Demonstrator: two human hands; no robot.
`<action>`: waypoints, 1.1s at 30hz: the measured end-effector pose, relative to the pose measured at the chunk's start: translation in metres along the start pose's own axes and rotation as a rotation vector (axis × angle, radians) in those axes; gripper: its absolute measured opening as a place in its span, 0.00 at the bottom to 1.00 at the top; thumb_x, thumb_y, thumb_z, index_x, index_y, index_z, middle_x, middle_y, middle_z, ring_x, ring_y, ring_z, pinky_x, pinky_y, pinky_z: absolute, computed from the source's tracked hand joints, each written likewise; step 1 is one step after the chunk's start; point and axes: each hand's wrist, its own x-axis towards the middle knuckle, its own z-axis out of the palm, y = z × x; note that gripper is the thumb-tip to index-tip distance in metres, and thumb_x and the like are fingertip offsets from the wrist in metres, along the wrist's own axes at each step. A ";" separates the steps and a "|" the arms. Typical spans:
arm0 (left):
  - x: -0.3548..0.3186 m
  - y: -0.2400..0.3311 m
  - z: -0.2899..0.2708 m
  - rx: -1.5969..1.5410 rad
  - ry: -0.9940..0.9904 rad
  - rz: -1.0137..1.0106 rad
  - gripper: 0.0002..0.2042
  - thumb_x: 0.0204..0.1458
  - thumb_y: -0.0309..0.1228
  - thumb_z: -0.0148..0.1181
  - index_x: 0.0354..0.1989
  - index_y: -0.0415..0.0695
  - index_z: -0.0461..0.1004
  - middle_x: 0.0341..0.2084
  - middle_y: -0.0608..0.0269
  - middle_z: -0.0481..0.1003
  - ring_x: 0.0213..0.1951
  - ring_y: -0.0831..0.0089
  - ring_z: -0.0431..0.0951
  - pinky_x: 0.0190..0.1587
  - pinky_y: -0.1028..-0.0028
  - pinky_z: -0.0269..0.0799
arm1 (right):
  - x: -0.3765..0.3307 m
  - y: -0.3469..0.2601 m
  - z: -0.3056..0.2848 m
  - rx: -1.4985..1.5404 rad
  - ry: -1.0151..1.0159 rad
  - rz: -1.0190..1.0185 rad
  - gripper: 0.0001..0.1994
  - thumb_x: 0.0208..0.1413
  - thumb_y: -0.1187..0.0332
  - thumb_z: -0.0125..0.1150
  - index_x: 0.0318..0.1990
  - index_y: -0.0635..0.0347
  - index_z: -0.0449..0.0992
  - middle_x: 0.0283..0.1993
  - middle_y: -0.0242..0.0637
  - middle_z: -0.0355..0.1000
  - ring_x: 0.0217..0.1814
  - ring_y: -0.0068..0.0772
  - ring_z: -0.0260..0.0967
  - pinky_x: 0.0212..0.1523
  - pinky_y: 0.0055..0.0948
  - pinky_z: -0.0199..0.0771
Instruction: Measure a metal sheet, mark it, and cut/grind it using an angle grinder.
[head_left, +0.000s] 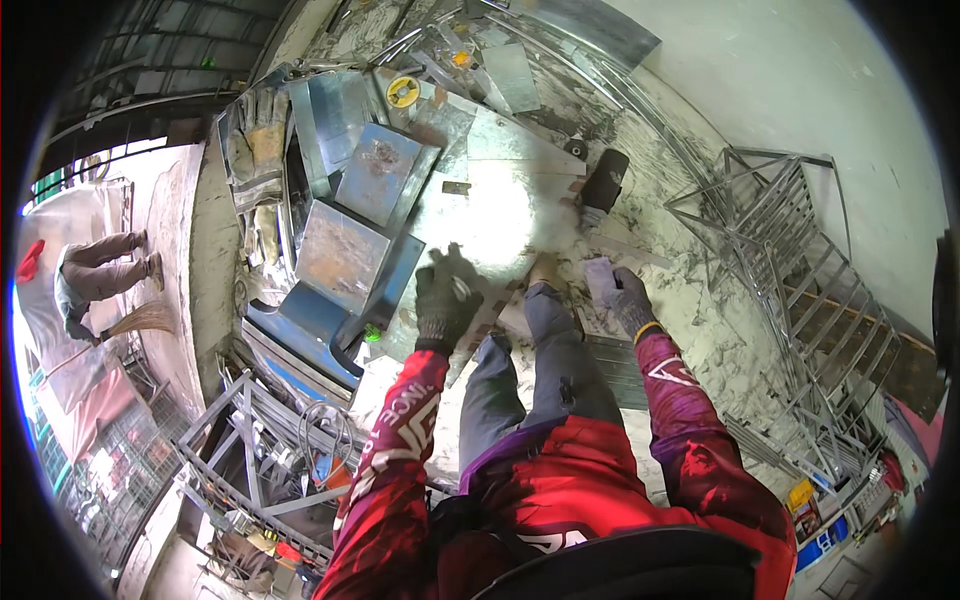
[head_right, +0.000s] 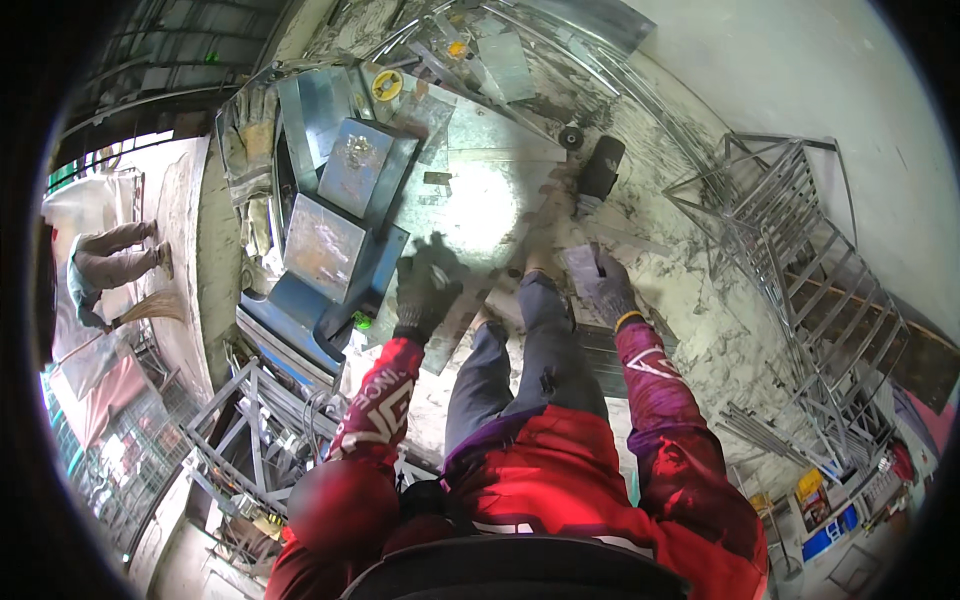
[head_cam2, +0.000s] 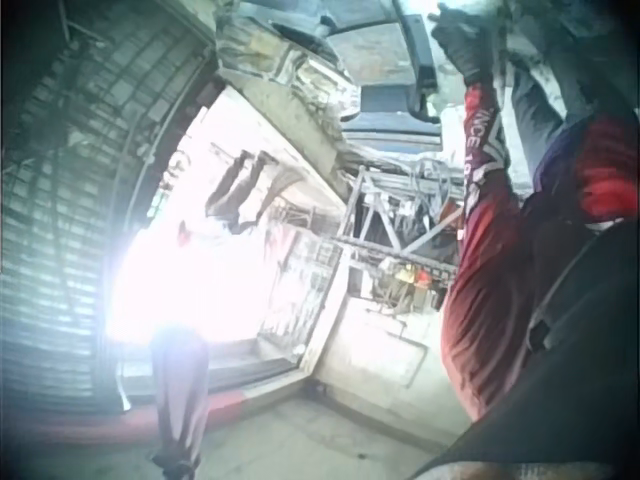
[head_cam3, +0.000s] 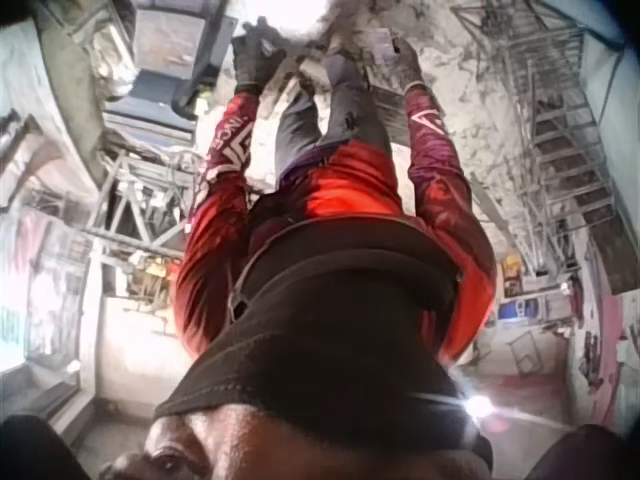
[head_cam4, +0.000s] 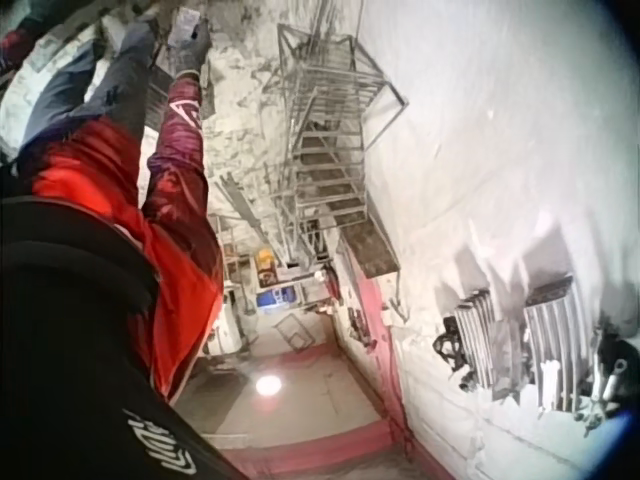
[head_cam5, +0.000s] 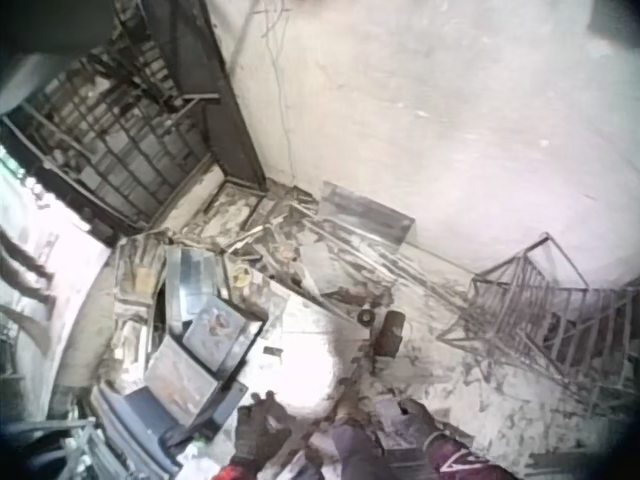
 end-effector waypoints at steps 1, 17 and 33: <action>-0.012 -0.002 -0.003 -0.207 -0.106 -0.058 0.40 0.40 0.37 0.68 0.65 0.53 0.58 0.47 0.48 0.66 0.48 0.48 0.69 0.51 0.54 0.68 | 0.009 -0.013 0.009 0.065 -0.042 -0.019 0.16 0.40 0.76 0.56 0.42 0.63 0.74 0.36 0.42 0.75 0.38 0.33 0.72 0.41 0.32 0.72; -0.161 -0.052 0.023 -0.385 -0.353 -0.537 0.42 0.36 0.45 0.75 0.59 0.40 0.62 0.40 0.49 0.74 0.42 0.54 0.76 0.46 0.62 0.73 | 0.139 -0.270 0.077 -0.488 -0.187 -0.552 0.15 0.51 0.71 0.56 0.48 0.52 0.75 0.45 0.45 0.77 0.47 0.49 0.75 0.48 0.39 0.74; -0.175 -0.047 0.025 -0.493 -0.390 -0.627 0.42 0.36 0.47 0.74 0.59 0.42 0.62 0.48 0.42 0.69 0.49 0.48 0.74 0.50 0.57 0.71 | 0.202 -0.334 0.167 -1.378 -0.032 -1.241 0.25 0.54 0.63 0.55 0.62 0.39 0.66 0.67 0.31 0.58 0.69 0.42 0.55 0.67 0.69 0.37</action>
